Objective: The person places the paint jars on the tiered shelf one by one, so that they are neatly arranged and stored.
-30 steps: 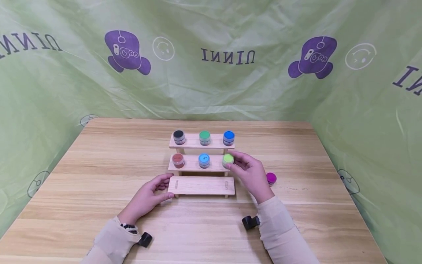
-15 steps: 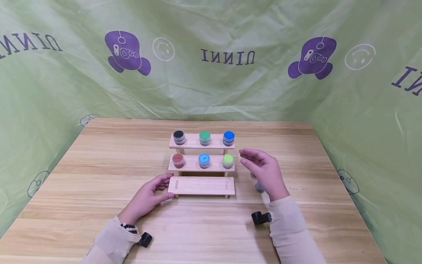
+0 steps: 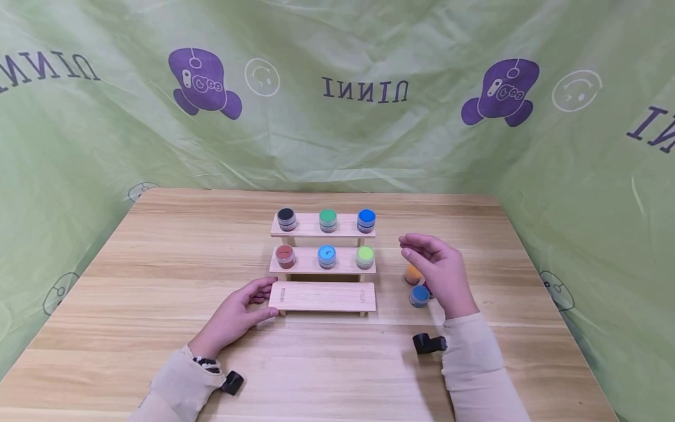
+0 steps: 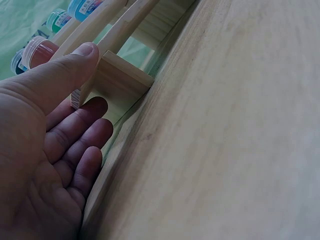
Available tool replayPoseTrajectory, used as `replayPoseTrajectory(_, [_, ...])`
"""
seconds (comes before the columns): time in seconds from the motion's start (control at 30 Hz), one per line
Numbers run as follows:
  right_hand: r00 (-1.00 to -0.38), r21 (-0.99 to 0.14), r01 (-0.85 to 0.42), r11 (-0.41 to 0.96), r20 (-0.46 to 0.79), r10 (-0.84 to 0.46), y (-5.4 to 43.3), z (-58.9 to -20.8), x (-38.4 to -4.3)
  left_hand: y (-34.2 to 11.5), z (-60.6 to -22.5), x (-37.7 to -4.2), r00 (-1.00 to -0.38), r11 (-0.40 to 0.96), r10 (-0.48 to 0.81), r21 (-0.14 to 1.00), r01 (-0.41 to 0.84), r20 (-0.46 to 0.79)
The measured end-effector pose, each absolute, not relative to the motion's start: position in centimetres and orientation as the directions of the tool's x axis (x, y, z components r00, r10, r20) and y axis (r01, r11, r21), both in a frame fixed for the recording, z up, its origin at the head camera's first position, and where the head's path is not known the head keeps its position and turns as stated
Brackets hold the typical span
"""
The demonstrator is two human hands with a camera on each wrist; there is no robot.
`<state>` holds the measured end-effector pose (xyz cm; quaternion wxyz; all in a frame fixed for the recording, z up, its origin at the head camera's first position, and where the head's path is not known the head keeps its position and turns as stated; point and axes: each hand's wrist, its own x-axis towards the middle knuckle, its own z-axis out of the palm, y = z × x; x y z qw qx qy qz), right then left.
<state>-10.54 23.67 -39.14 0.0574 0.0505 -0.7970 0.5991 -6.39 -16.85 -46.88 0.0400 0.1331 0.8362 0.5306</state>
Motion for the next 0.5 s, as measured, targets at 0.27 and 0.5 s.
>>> replayPoseTrajectory(0.27, [-0.985,-0.975,-0.168,0.143,0.171,0.008,25.8,-39.4,-10.8,-16.9,-47.0,-6.4,-0.962,0.399,0.263,0.900,0.176,0.071])
replayPoseTrajectory(0.5, [-0.987,-0.978,-0.162,0.130,0.163,-0.006,27.5,-40.0,-11.0,-16.9,-46.9,-6.4,-0.962,0.401,0.265,0.900,0.171,0.065])
